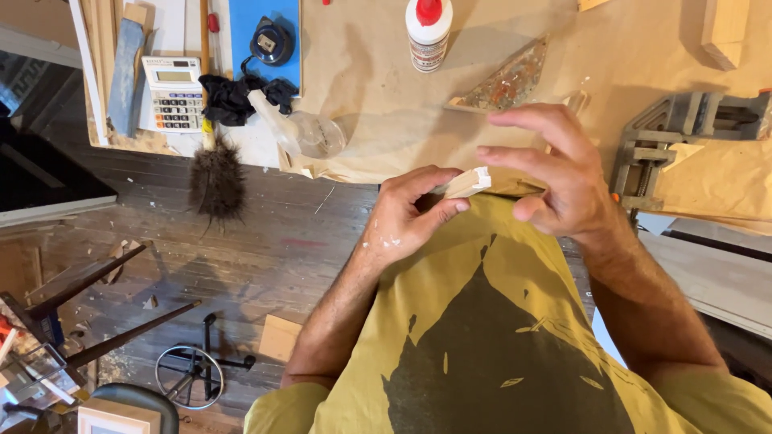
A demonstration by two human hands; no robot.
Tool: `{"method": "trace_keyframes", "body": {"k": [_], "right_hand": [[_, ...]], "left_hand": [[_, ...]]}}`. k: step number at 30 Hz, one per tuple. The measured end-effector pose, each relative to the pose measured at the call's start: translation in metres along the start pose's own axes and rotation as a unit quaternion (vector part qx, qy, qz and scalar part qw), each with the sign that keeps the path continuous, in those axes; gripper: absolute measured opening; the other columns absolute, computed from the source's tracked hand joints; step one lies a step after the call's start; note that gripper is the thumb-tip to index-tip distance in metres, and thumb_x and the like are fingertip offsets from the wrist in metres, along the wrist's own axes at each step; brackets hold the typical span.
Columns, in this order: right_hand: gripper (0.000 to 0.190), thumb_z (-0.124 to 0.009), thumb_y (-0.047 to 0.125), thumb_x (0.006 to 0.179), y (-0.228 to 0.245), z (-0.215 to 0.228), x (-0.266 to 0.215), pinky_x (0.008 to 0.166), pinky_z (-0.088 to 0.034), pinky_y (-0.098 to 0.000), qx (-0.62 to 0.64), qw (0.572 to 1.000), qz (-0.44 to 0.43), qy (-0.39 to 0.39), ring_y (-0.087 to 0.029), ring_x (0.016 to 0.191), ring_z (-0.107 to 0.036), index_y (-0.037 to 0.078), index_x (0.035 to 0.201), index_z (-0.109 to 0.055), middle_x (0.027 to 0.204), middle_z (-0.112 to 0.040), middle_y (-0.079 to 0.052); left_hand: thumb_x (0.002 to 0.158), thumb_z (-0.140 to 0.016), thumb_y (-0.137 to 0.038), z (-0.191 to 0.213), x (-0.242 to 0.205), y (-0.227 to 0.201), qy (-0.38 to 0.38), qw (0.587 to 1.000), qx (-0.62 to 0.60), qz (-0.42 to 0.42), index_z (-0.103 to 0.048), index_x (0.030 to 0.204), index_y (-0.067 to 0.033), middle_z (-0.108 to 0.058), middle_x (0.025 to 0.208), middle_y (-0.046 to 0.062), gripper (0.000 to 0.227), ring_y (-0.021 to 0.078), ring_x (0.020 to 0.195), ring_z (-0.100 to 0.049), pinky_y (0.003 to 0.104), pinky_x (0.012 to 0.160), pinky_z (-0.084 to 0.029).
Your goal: Assembling a wooden frame by applying glue to wooden strips, positioning them in a corner clamp, and securing the joints.
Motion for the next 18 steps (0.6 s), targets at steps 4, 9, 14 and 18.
{"method": "trace_keyframes", "body": {"k": [4, 9, 14, 18], "right_hand": [[0.082, -0.034, 0.075, 0.098, 0.007, -0.011, 0.013, 0.104, -0.047, -0.0527, 0.009, 0.999, 0.042, 0.018, -0.044, 0.115, -0.061, 0.006, 0.113, -0.077, 0.125, -0.062, -0.030], [0.083, -0.040, 0.072, 0.097, -0.004, 0.001, 0.006, 0.104, -0.048, -0.0493, 0.031, 0.999, -0.027, -0.009, -0.042, 0.120, -0.062, 0.000, 0.119, -0.075, 0.133, -0.061, -0.025], [0.093, -0.029, 0.076, 0.098, 0.001, -0.002, -0.005, 0.104, -0.049, -0.0505, 0.109, 0.989, -0.102, -0.012, -0.039, 0.123, -0.060, -0.003, 0.126, -0.069, 0.134, -0.059, -0.027], [0.088, -0.035, 0.070, 0.099, 0.017, -0.002, -0.006, 0.108, -0.045, -0.0543, 0.030, 0.997, -0.072, 0.011, -0.046, 0.129, -0.056, -0.005, 0.133, -0.067, 0.136, -0.057, -0.029]], "left_hand": [[0.091, -0.080, -0.013, 0.000, 0.001, -0.001, 0.005, 1.000, 0.002, -0.001, -0.072, 0.114, 0.0019, -0.070, 0.089, 0.017, 0.029, 0.0234, 0.078, -0.067, 0.040, 0.073, -0.056], [0.091, -0.081, -0.017, 0.002, -0.002, 0.003, -0.023, 0.999, 0.039, -0.012, -0.073, 0.116, -0.0005, -0.070, 0.088, 0.014, 0.031, 0.0216, 0.070, -0.065, 0.036, 0.067, -0.055], [0.090, -0.081, -0.018, 0.000, 0.004, -0.008, -0.047, 0.965, 0.251, -0.050, -0.073, 0.116, -0.0058, -0.071, 0.086, 0.010, 0.030, 0.0249, 0.069, -0.070, 0.034, 0.064, -0.058], [0.089, -0.081, -0.021, 0.001, 0.002, -0.005, -0.061, 0.929, 0.360, -0.065, -0.073, 0.117, -0.0080, -0.071, 0.088, 0.007, 0.032, 0.0239, 0.074, -0.071, 0.035, 0.069, -0.061]]}}
Point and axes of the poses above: each hand's wrist, its own x-axis towards the middle knuckle, its own z-axis out of the back of the hand, y = z × x, the point moved 3 cm from there along x, towards the middle knuckle
